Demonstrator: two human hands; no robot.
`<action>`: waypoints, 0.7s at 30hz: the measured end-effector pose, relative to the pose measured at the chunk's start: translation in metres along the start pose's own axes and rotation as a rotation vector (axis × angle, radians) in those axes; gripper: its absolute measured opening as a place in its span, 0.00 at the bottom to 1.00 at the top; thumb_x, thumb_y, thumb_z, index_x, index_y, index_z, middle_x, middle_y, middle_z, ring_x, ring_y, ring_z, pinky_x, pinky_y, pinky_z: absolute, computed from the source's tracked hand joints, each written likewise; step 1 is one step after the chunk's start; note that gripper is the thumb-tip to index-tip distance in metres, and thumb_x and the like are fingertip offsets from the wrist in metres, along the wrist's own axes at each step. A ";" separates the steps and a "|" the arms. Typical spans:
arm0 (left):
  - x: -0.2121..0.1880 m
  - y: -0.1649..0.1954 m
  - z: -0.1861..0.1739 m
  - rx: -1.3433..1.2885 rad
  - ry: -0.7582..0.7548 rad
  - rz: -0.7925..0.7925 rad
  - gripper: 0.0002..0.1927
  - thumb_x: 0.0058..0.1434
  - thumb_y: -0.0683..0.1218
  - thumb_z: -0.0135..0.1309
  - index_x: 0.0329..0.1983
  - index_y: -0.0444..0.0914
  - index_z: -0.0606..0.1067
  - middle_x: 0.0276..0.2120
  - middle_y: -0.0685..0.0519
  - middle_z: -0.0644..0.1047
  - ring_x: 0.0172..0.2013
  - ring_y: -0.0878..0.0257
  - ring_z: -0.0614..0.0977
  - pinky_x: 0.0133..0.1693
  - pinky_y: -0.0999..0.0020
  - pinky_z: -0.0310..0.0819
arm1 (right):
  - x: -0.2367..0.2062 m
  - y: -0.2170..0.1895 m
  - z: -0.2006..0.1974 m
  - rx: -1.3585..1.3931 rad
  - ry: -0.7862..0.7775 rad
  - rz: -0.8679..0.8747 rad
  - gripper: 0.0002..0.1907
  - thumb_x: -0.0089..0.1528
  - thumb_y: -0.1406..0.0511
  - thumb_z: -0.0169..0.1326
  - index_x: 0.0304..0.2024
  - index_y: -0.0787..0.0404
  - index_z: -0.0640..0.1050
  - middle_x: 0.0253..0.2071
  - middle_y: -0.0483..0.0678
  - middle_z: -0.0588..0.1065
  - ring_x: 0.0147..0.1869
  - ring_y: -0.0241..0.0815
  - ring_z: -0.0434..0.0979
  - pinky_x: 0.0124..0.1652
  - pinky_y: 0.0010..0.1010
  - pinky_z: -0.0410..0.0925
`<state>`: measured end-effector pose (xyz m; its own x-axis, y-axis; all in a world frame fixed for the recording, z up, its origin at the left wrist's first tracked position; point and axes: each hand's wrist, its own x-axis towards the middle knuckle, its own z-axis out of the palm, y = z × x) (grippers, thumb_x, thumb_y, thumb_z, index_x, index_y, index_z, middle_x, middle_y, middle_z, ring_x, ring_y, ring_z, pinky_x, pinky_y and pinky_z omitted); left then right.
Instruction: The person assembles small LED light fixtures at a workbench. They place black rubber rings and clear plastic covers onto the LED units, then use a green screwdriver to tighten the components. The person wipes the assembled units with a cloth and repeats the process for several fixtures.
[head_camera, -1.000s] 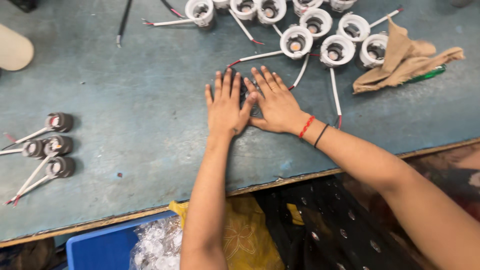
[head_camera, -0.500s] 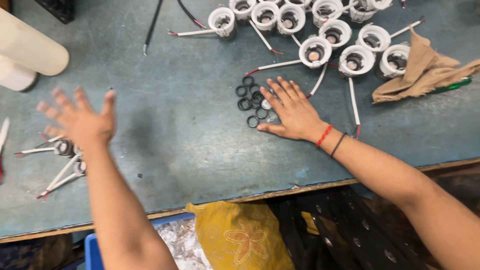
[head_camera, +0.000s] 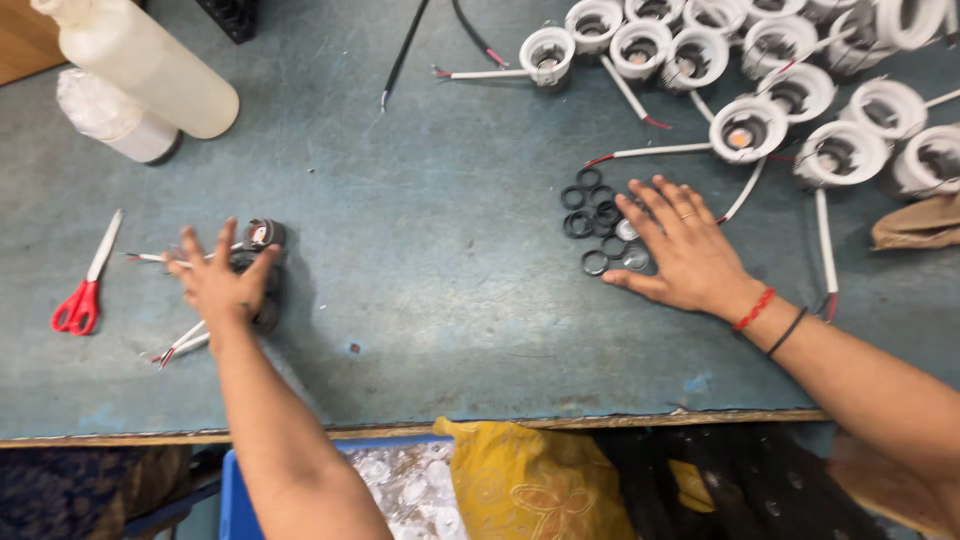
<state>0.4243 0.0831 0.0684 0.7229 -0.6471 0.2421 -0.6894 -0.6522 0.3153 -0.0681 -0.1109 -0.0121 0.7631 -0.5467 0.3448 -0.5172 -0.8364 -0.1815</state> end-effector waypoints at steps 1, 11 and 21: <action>0.001 0.002 0.001 0.003 -0.004 0.091 0.37 0.52 0.66 0.64 0.66 0.55 0.74 0.71 0.43 0.60 0.69 0.34 0.50 0.63 0.38 0.45 | 0.000 0.000 0.000 -0.002 0.008 0.006 0.49 0.56 0.37 0.52 0.69 0.60 0.64 0.71 0.59 0.62 0.76 0.63 0.57 0.69 0.58 0.53; -0.050 0.082 0.034 -0.001 0.023 0.091 0.28 0.59 0.65 0.60 0.62 0.56 0.75 0.63 0.53 0.74 0.68 0.40 0.60 0.65 0.39 0.50 | 0.001 -0.012 -0.016 -0.011 0.028 -0.027 0.45 0.59 0.39 0.55 0.69 0.57 0.68 0.70 0.58 0.64 0.74 0.64 0.59 0.68 0.58 0.53; -0.137 0.223 0.086 -0.134 0.057 -0.068 0.28 0.56 0.63 0.56 0.60 0.54 0.73 0.62 0.55 0.70 0.68 0.42 0.53 0.58 0.23 0.37 | -0.023 -0.022 -0.044 0.111 0.227 -0.162 0.30 0.63 0.51 0.63 0.64 0.56 0.75 0.74 0.57 0.63 0.80 0.63 0.55 0.73 0.56 0.53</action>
<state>0.1676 -0.0077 0.0266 0.7718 -0.5771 0.2668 -0.6291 -0.6325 0.4519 -0.0914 -0.0778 0.0246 0.7194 -0.3937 0.5723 -0.3412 -0.9179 -0.2025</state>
